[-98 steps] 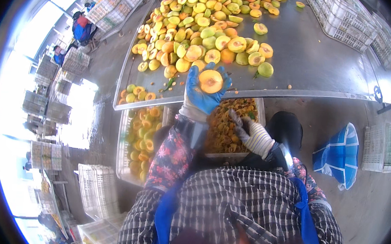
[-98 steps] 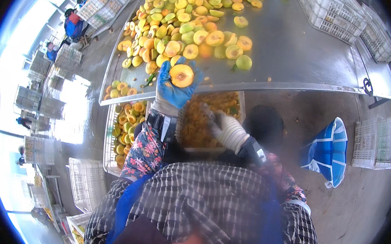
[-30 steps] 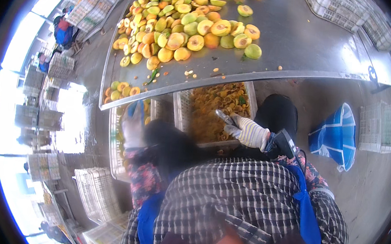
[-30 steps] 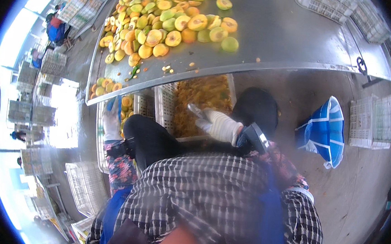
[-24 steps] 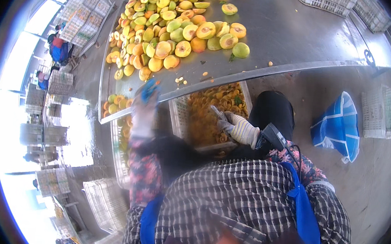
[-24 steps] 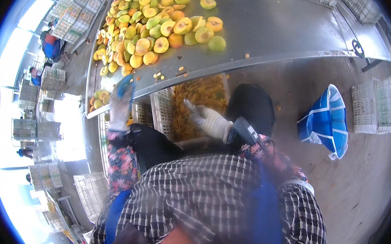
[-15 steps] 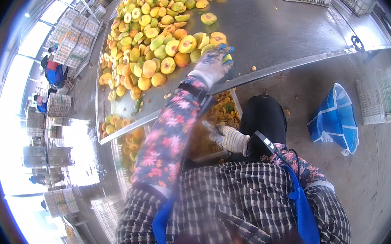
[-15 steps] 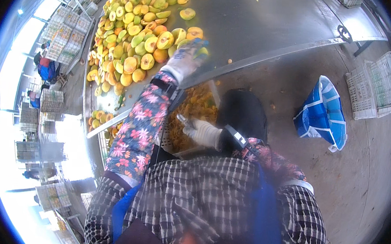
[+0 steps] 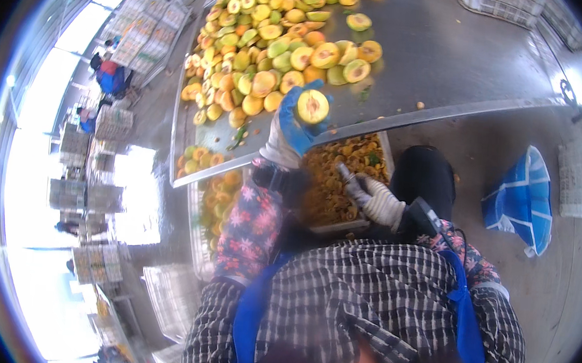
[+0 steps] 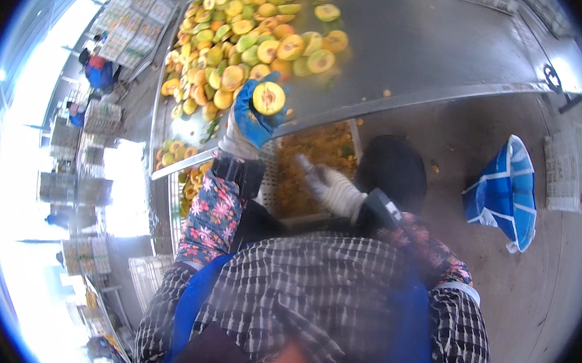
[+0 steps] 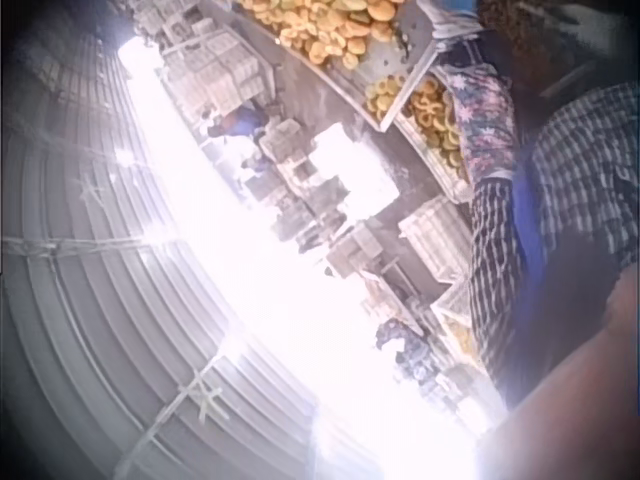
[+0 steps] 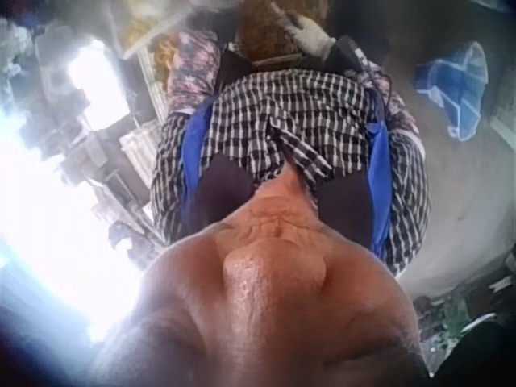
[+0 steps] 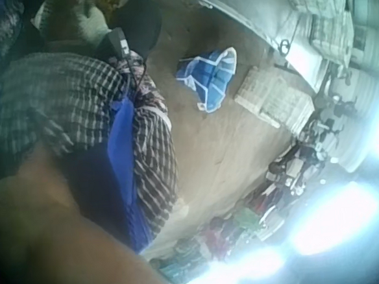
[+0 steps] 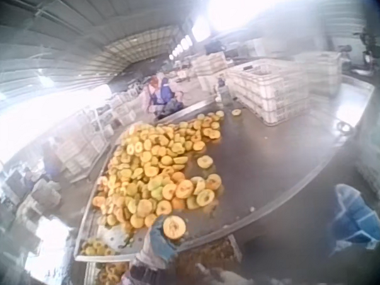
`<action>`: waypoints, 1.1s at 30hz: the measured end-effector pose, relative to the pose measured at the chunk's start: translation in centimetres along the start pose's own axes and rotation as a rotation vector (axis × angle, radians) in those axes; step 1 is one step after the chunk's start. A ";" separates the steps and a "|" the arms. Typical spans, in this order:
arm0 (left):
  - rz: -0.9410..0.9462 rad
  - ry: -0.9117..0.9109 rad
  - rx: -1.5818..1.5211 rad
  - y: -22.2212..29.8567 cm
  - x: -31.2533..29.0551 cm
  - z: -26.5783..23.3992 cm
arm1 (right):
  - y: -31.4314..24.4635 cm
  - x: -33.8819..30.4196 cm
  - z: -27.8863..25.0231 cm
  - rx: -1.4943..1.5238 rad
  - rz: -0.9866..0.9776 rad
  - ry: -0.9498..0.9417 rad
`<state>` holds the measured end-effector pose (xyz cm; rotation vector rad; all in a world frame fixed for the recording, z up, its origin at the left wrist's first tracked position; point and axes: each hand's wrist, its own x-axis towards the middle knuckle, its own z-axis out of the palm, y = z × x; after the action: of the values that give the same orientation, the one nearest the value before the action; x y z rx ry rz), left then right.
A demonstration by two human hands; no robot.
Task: The person is pitting and slicing peaches using a handheld pitting tool at a large processing table.
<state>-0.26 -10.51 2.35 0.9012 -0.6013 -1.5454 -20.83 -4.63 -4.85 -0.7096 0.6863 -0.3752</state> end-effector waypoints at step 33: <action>0.648 0.294 0.937 -4.5 -11.1 -3.9 | -1.5 0.4 7.5 -1.320 -0.550 0.058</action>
<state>0.48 1.53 -1.11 1.4030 -1.2859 -0.4826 -15.52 -2.45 0.21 -2.1719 0.7440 -0.4155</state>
